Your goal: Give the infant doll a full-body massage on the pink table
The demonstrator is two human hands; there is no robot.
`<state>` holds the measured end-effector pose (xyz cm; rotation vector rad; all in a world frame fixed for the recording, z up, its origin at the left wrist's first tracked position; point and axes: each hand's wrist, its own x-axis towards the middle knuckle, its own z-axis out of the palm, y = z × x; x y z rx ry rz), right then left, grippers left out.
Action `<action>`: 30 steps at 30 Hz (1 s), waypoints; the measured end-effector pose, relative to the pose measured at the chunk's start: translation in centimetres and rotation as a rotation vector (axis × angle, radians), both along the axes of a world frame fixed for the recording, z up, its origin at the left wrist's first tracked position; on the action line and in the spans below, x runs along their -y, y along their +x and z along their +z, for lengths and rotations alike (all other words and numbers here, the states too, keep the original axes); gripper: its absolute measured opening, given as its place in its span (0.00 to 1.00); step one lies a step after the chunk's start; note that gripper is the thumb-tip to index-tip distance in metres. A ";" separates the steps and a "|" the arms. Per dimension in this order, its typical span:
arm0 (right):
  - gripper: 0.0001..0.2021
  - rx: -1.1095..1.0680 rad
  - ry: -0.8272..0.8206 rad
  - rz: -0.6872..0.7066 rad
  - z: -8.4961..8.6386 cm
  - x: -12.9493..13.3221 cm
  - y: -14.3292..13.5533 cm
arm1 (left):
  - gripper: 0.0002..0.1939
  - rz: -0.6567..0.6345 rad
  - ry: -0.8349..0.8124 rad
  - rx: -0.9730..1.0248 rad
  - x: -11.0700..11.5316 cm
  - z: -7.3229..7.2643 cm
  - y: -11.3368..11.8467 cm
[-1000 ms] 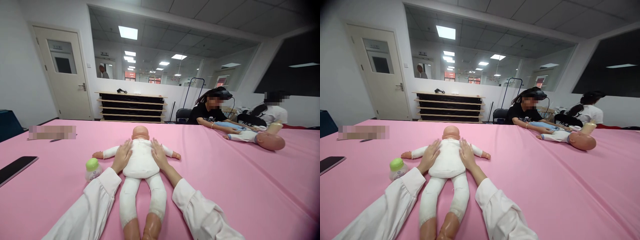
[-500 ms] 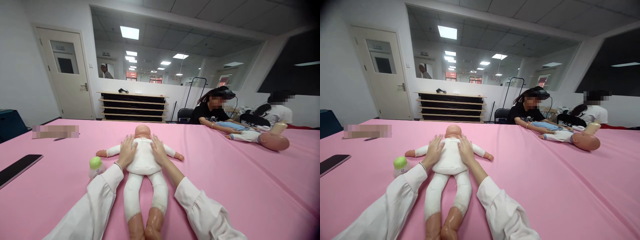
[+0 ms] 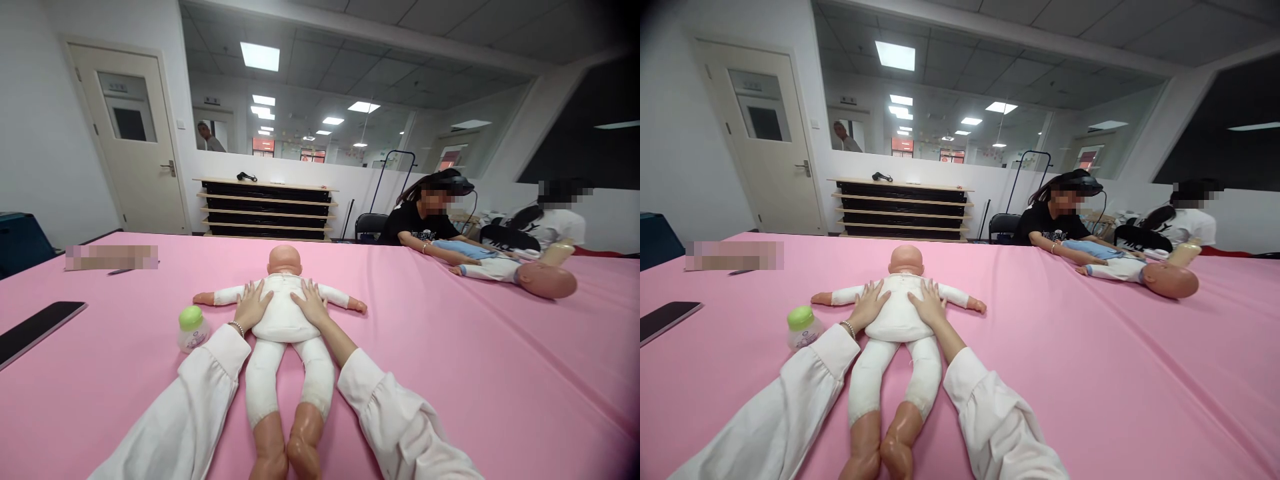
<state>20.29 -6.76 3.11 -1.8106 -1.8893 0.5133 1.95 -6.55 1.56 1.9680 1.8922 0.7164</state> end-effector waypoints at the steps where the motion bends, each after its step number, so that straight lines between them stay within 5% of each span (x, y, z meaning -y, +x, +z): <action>1: 0.34 -0.025 0.008 -0.056 0.1 0.1 0.0 | 0.34 0.055 0.002 0.007 0.2 0.2 -0.1; 3: 0.30 -0.100 0.117 -0.091 0.5 0.5 -0.2 | 0.32 0.159 0.060 0.015 0.9 1.1 0.2; 5: 0.25 -0.197 0.272 0.031 0.9 0.9 -0.7 | 0.28 0.151 0.186 0.037 1.8 2.3 1.3; 10: 0.23 -0.174 0.282 0.471 0.7 1.4 -1.4 | 0.24 -0.381 0.226 0.022 3.4 3.0 4.1; 14: 0.24 -0.081 0.186 0.433 -0.3 1.1 -0.7 | 0.27 -0.381 0.122 -0.076 3.1 2.1 3.9; 19: 0.24 0.034 0.061 0.411 0.2 1.4 -0.2 | 0.30 -0.220 0.015 -0.107 3.0 2.4 3.1; 25: 0.22 -0.057 0.384 0.150 1.8 0.7 -0.6 | 0.27 -0.083 0.128 -0.014 1.7 3.7 2.4; 27: 0.26 -0.078 0.425 0.145 1.5 -0.3 -0.7 | 0.26 -0.102 0.226 0.013 0.7 3.0 2.0; 30: 0.29 0.003 0.250 0.245 0.4 -1.8 -0.8 | 0.27 -0.218 0.172 -0.006 -0.7 1.3 1.5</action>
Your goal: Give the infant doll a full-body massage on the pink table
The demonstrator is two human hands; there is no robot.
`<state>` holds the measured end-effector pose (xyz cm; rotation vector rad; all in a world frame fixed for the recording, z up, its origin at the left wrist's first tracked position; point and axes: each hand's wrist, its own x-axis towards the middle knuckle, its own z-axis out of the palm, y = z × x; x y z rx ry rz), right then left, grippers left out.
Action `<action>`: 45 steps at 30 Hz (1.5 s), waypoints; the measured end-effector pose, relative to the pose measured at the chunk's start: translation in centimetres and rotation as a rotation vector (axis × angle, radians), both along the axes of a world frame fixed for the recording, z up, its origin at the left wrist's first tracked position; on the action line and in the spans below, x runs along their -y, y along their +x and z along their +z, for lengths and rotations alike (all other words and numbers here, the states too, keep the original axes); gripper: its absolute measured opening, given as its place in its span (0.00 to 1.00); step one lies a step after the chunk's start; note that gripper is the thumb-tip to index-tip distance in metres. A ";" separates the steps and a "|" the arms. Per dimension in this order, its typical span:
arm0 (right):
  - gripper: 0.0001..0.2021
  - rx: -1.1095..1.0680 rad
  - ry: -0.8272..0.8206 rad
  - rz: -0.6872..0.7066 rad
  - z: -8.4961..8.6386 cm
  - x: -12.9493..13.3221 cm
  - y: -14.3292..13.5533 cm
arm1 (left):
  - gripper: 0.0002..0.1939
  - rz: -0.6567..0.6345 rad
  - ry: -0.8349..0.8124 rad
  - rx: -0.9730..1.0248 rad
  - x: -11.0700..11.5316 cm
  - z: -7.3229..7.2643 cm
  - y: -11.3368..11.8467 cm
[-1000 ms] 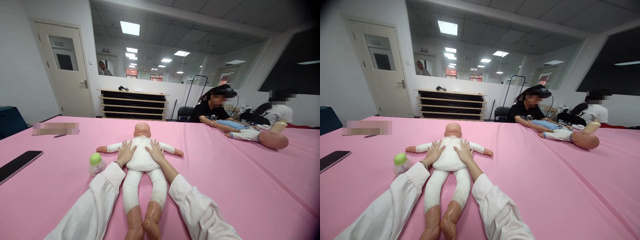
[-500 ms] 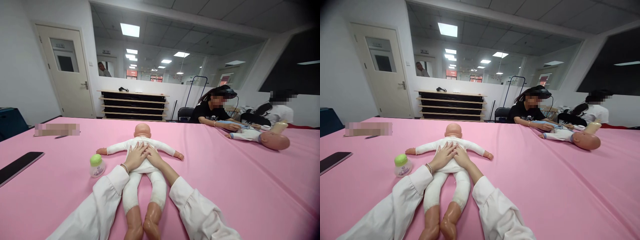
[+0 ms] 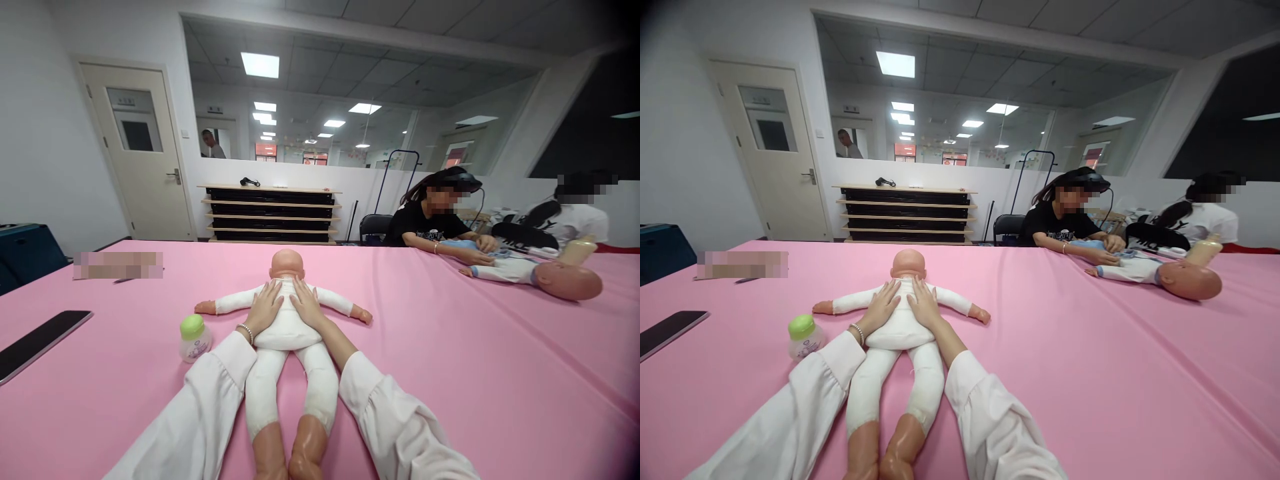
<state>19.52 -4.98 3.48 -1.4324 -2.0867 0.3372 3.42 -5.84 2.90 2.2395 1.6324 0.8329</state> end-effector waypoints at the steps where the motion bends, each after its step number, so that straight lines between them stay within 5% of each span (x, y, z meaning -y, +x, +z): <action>1: 0.29 0.033 -0.053 0.013 -0.4 -0.4 0.0 | 0.26 -0.018 -0.041 -0.008 -0.4 -0.6 -0.2; 10: 0.30 0.032 -0.130 -0.192 -1.6 -0.1 2.0 | 0.28 0.185 -0.029 -0.095 -0.6 -2.3 -3.1; 16: 0.29 -0.141 0.052 -0.494 0.4 0.6 1.6 | 0.27 0.444 0.107 0.053 0.0 -0.6 -2.9; 20: 0.30 -0.132 0.158 -0.186 2.2 1.1 -0.3 | 0.30 0.204 0.135 0.190 0.5 1.8 -1.2; 24: 0.26 0.035 0.025 0.175 1.5 1.4 -1.4 | 0.27 -0.102 0.020 0.069 0.8 1.9 0.2; 31: 0.25 0.153 -0.066 0.188 0.6 0.7 -0.6 | 0.29 0.035 -0.103 -0.057 -0.3 -1.0 -1.6; 39: 0.28 0.122 -0.064 -0.202 -1.6 0.2 3.7 | 0.26 0.307 -0.012 -0.119 -0.1 -2.2 -3.5; 43: 0.25 -0.016 0.114 -0.621 0.0 0.7 3.5 | 0.23 0.607 0.127 -0.066 0.5 -0.8 -2.6; 45: 0.26 -0.110 0.236 -0.586 1.3 1.0 2.3 | 0.26 0.597 0.252 0.021 0.9 0.3 -1.7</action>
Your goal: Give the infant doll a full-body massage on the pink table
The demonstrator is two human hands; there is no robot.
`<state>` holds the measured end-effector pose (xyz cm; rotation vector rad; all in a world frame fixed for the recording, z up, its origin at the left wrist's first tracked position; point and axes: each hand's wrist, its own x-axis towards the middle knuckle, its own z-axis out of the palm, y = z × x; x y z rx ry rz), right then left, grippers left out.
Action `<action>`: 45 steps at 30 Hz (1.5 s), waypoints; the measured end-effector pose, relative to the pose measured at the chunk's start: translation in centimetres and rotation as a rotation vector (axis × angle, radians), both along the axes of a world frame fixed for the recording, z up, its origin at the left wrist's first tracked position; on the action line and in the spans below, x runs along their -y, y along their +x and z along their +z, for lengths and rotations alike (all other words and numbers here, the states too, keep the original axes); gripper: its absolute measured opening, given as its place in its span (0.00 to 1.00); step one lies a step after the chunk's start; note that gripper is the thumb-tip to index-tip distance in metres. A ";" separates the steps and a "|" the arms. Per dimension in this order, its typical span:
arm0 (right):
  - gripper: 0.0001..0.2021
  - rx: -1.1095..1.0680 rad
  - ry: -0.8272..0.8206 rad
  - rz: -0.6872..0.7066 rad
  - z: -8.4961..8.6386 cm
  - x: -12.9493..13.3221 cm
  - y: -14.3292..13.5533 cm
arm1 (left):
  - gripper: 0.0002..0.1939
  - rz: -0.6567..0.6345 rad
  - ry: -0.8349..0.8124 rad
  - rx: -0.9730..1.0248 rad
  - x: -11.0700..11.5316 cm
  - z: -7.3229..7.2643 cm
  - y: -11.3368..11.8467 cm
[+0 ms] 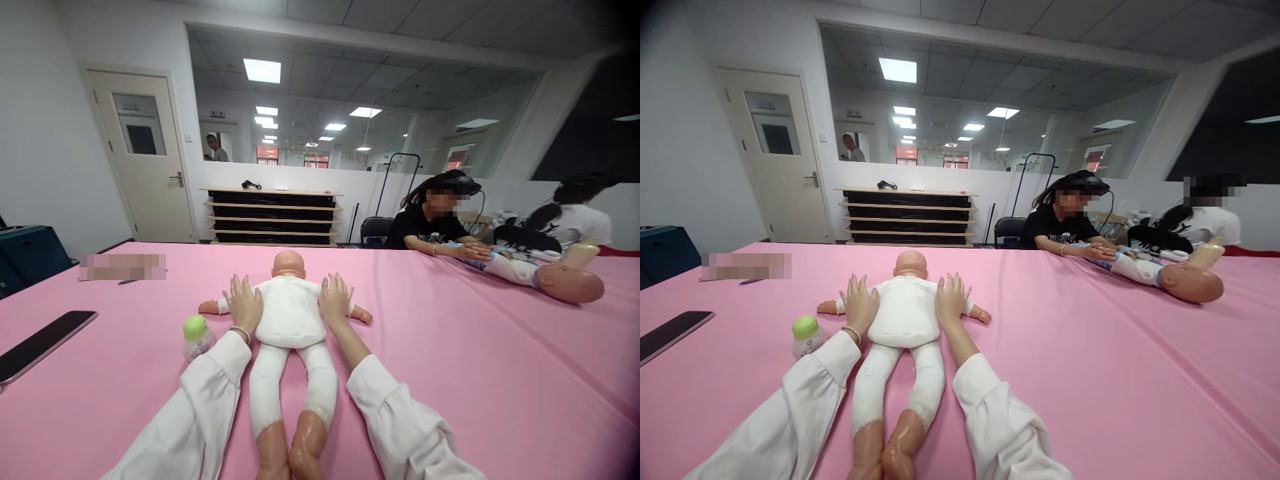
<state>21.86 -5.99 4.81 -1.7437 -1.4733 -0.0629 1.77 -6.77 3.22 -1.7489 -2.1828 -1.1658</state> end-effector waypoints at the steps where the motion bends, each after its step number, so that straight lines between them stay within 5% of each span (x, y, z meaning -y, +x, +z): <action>1: 0.26 0.011 0.051 0.095 0.5 0.1 -0.7 | 0.26 -0.079 0.057 0.010 0.2 0.5 0.6; 5: 0.25 0.156 -0.112 0.504 -0.1 0.0 -2.6 | 0.25 -0.572 -0.098 -0.032 0.1 0.8 2.1; 7: 0.24 0.188 -0.271 0.598 -1.2 -0.4 -2.7 | 0.24 -0.664 -0.266 -0.031 -0.2 0.1 2.1; 18: 0.29 0.136 -0.344 0.497 -3.0 -0.9 0.0 | 0.30 -0.412 -0.358 -0.037 -1.3 -2.3 -0.7; 23: 0.25 0.168 -0.245 0.224 -4.1 -0.8 1.6 | 0.25 -0.202 -0.232 -0.116 -1.1 -3.0 -1.6; 27: 0.25 0.077 -0.018 0.001 -3.8 -1.1 1.8 | 0.23 -0.006 -0.007 -0.094 -1.1 -3.1 -2.0; 30: 0.26 0.077 0.106 0.227 -3.3 -1.3 1.3 | 0.25 -0.192 0.101 -0.089 -1.6 -3.2 -1.8; 33: 0.26 0.152 -0.087 0.566 -3.4 -1.5 1.0 | 0.25 -0.450 -0.063 -0.117 -2.1 -3.4 -1.6; 35: 0.25 0.193 -0.212 0.604 -3.9 -1.6 1.3 | 0.24 -0.498 -0.180 -0.134 -2.2 -3.5 -1.7; 41: 0.24 0.290 -0.192 0.222 -4.7 -2.0 3.4 | 0.22 -0.191 -0.166 -0.186 -2.1 -3.9 -2.8; 45: 0.23 0.070 -0.129 -0.088 -3.9 -1.5 3.0 | 0.24 0.065 0.027 -0.090 -1.5 -3.3 -2.9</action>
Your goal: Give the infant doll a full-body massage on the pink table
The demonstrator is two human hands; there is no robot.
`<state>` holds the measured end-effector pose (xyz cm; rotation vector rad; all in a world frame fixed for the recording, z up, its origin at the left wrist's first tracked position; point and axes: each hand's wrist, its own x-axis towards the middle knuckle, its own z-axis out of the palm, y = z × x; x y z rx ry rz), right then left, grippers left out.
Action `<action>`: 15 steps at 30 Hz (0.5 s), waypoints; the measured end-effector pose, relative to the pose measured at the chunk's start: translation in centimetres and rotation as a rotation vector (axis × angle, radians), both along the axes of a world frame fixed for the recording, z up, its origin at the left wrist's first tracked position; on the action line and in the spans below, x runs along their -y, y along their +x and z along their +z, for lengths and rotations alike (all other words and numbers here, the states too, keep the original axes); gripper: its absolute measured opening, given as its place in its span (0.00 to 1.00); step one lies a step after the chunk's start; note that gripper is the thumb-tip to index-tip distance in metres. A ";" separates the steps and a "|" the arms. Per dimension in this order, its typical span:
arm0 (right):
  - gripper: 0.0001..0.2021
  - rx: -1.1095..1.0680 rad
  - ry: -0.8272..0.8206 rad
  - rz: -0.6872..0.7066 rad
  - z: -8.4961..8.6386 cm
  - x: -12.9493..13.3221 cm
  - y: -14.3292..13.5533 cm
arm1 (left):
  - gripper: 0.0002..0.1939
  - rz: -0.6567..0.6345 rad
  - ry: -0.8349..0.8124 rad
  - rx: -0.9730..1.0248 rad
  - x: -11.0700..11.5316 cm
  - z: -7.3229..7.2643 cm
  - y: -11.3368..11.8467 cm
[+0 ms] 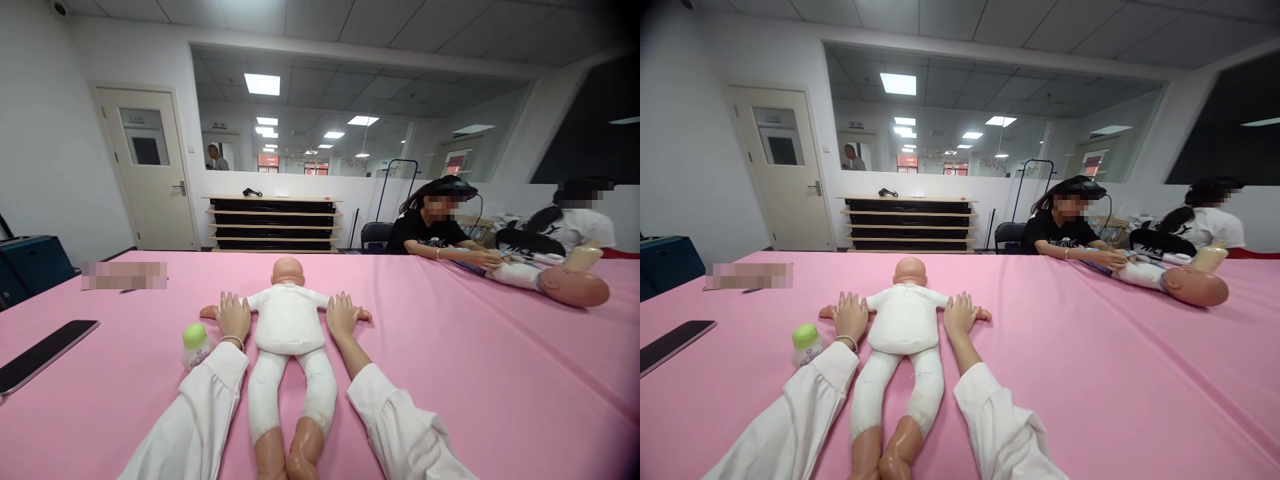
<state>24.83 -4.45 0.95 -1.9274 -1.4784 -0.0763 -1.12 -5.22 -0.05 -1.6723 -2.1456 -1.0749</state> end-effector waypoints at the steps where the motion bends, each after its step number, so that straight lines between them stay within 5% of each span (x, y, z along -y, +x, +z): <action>1: 0.23 -0.069 0.026 0.005 0.4 0.2 -0.6 | 0.25 -0.017 0.081 0.013 0.2 0.2 0.2; 4: 0.25 -0.144 0.122 0.318 1.4 0.5 -2.6 | 0.27 -0.360 0.210 -0.035 0.5 0.7 0.9; 6: 0.25 -0.099 0.039 0.663 1.7 0.5 -3.6 | 0.26 -0.661 0.071 -0.077 0.5 0.7 1.4; 8: 0.24 -0.046 -0.140 0.894 1.4 0.4 -3.8 | 0.25 -0.804 -0.158 -0.076 0.3 0.4 1.6; 10: 0.24 -0.011 -0.247 0.919 0.8 0.2 -3.2 | 0.25 -0.778 -0.306 -0.050 0.0 -0.1 1.7; 15: 0.26 0.058 -0.227 0.603 -1.1 0.4 -0.5 | 0.25 -0.496 -0.334 -0.071 -0.2 -1.0 0.9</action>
